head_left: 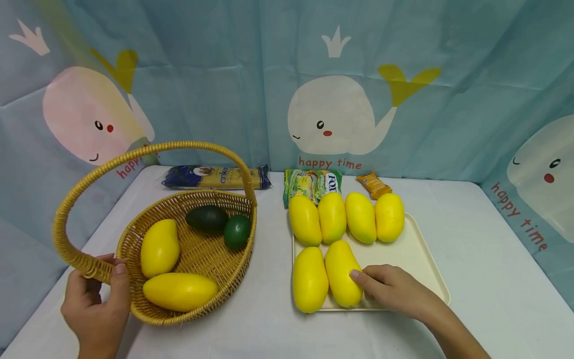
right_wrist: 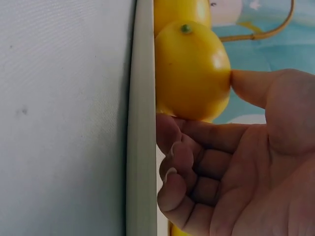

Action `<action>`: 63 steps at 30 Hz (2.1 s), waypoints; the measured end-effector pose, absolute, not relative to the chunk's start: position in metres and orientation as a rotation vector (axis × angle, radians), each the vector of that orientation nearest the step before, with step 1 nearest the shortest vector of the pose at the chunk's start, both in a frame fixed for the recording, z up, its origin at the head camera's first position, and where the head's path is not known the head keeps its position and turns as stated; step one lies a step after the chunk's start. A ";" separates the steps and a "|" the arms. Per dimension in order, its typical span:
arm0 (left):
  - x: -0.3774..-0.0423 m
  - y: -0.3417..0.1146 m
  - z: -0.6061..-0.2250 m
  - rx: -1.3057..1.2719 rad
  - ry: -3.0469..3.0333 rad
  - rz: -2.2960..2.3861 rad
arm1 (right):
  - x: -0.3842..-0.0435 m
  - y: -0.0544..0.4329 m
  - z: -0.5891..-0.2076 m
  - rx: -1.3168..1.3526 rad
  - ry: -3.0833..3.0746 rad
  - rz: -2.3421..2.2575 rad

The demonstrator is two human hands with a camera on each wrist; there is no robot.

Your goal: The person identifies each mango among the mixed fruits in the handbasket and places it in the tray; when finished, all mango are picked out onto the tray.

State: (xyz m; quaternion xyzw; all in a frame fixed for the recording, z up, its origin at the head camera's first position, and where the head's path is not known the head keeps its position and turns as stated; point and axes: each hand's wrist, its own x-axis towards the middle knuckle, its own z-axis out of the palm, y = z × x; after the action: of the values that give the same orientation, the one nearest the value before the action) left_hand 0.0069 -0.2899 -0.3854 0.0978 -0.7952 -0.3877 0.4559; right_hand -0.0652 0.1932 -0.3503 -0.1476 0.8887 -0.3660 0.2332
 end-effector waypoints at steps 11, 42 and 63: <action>0.006 -0.292 -0.386 0.243 -1.972 -0.955 | -0.064 0.192 -0.346 -0.299 2.581 -1.072; 0.006 -0.291 -0.385 0.237 -1.965 -0.951 | -0.066 0.183 -0.344 -0.299 2.659 -1.071; 0.005 -0.293 -0.386 0.252 -1.978 -0.942 | -0.074 0.051 -0.274 -1.106 2.680 -0.766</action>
State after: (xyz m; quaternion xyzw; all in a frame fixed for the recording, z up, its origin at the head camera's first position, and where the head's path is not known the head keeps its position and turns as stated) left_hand 0.0046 -0.2927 -0.3858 0.1018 -0.8004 -0.3813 0.4513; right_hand -0.0745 0.0513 -0.2742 -0.3677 0.8915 -0.2549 0.0714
